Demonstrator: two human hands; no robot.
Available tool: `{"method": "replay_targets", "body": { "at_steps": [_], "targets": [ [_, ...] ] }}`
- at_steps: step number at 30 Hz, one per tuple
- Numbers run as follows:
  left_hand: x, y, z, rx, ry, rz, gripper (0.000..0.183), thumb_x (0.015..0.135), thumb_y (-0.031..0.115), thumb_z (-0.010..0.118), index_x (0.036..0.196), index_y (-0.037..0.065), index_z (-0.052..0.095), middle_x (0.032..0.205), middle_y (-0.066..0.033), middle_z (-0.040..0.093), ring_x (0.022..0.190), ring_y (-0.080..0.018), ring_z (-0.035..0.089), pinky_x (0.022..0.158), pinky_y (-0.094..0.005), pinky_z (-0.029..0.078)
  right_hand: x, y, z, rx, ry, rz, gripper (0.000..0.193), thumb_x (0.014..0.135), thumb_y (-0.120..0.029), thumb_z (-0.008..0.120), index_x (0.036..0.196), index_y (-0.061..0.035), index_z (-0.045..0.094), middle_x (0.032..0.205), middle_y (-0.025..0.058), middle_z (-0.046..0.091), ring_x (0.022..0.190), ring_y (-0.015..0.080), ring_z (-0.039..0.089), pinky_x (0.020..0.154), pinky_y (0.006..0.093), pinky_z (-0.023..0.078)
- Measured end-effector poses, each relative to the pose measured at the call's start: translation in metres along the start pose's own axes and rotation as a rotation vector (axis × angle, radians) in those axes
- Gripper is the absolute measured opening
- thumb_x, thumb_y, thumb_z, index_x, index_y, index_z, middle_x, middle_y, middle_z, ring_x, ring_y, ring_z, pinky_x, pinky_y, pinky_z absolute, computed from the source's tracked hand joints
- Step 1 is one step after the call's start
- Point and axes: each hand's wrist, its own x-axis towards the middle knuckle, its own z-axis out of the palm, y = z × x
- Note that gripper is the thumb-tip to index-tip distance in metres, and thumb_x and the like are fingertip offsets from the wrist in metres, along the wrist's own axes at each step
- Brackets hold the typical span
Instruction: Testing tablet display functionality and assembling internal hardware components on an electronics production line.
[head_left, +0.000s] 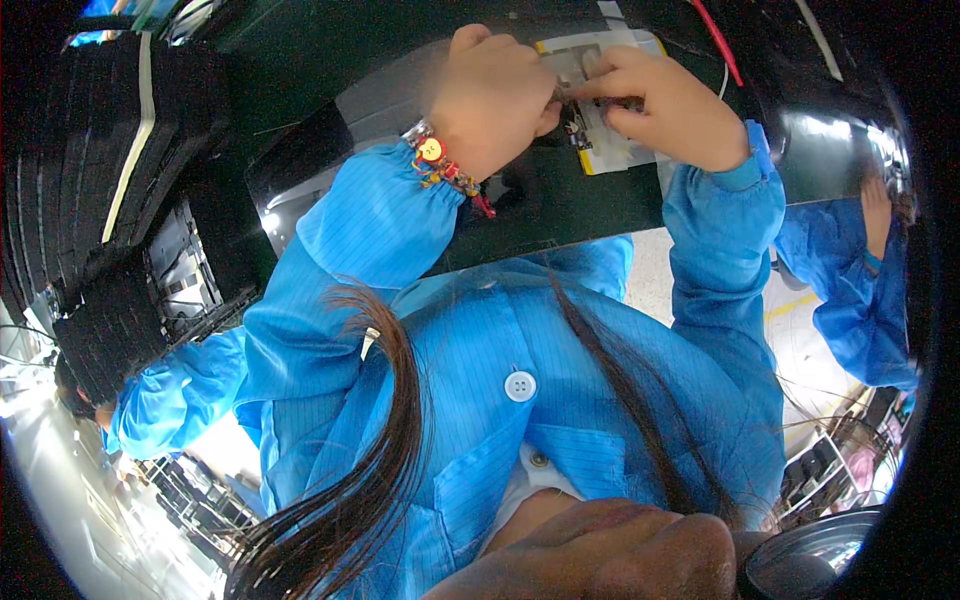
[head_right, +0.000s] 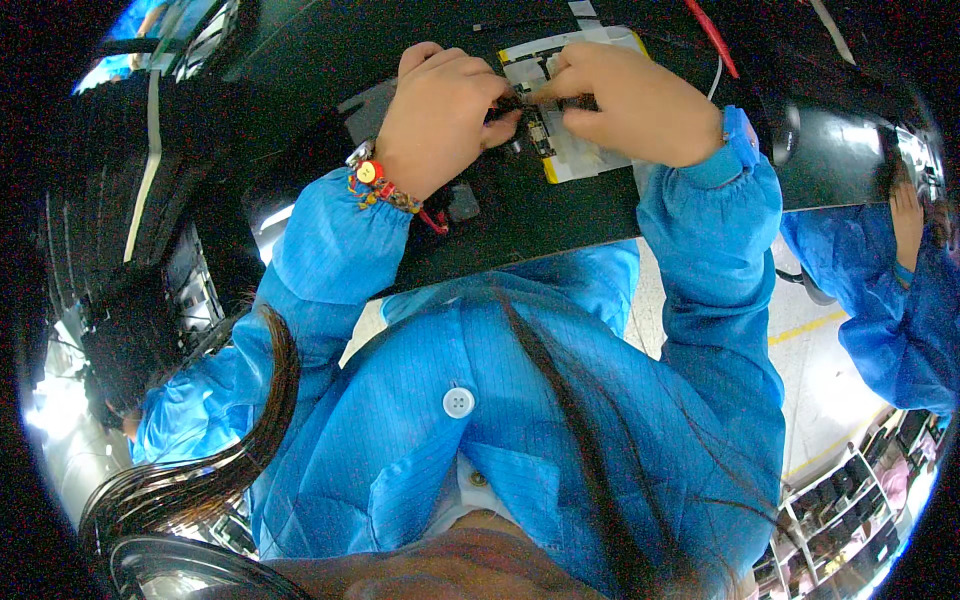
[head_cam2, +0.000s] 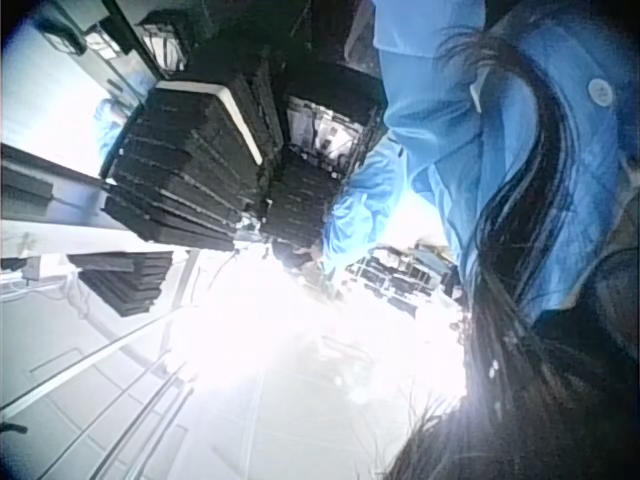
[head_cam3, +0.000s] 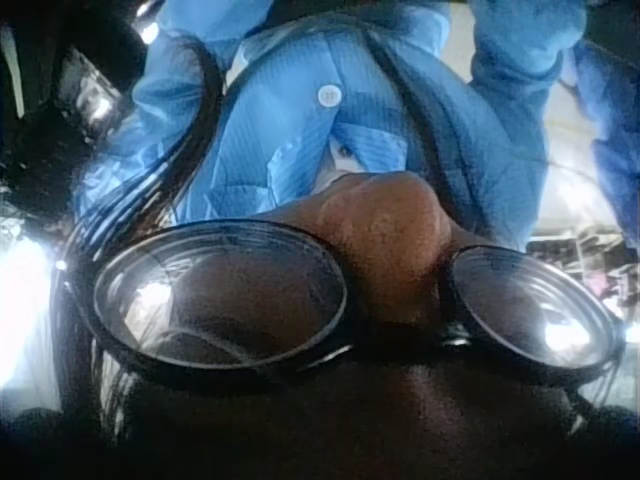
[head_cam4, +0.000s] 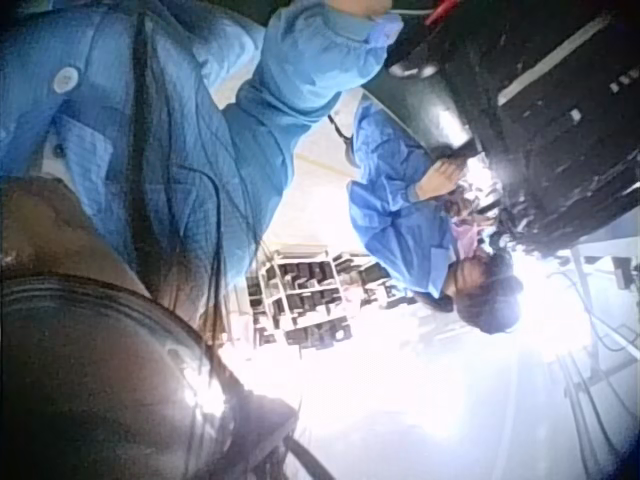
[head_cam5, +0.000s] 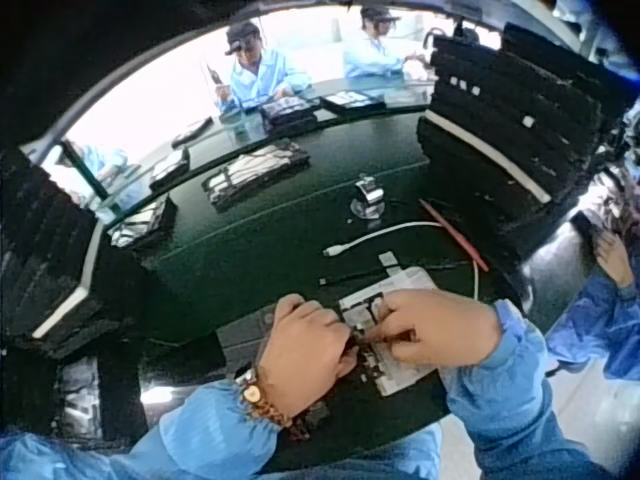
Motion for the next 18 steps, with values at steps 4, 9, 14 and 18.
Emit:
{"method": "replay_targets", "body": {
  "at_steps": [4, 9, 14, 18],
  "targets": [
    [-0.003, -0.002, 0.001, -0.003, 0.004, -0.013, 0.021, 0.066, 0.027, 0.07, 0.078, 0.011, 0.066, 0.077, -0.0035, 0.061, 0.083, -0.0222, 0.057, 0.084, -0.0394, 0.039, 0.002, 0.003, 0.001, -0.003, -0.008, -0.018, 0.032, 0.072, -0.007, 0.054, 0.102, -0.0005, 0.063, 0.098, 0.0159, 0.054, 0.094, 0.0327, 0.054, 0.084, 0.0377, 0.044],
    [-0.002, -0.001, 0.001, -0.018, 0.015, -0.006, 0.021, 0.067, 0.028, 0.069, 0.079, 0.011, 0.066, 0.078, -0.0037, 0.061, 0.083, -0.0224, 0.058, 0.084, -0.04, 0.039, 0.0, -0.001, 0.001, 0.031, -0.021, -0.002, 0.034, 0.072, -0.007, 0.054, 0.104, -0.001, 0.063, 0.098, 0.0166, 0.054, 0.094, 0.0325, 0.053, 0.083, 0.0372, 0.044],
    [-0.002, -0.002, -0.004, -0.008, -0.048, -0.044, 0.022, 0.067, 0.029, 0.069, 0.081, 0.012, 0.067, 0.079, -0.0036, 0.062, 0.083, -0.0224, 0.058, 0.084, -0.0401, 0.039, 0.005, 0.002, 0.01, -0.015, 0.02, -0.051, 0.029, 0.072, -0.007, 0.055, 0.099, -0.0003, 0.064, 0.094, 0.0162, 0.053, 0.089, 0.0325, 0.054, 0.079, 0.0381, 0.045],
    [0.0, 0.001, -0.007, 0.02, -0.1, -0.058, 0.022, 0.066, 0.028, 0.07, 0.081, 0.012, 0.067, 0.079, -0.004, 0.062, 0.084, -0.0228, 0.058, 0.084, -0.0409, 0.038, 0.005, -0.004, 0.02, -0.13, 0.109, 0.001, 0.02, 0.072, -0.011, 0.056, 0.086, 0.0001, 0.064, 0.09, 0.0155, 0.053, 0.083, 0.0333, 0.054, 0.074, 0.0398, 0.046]
  ]
}}
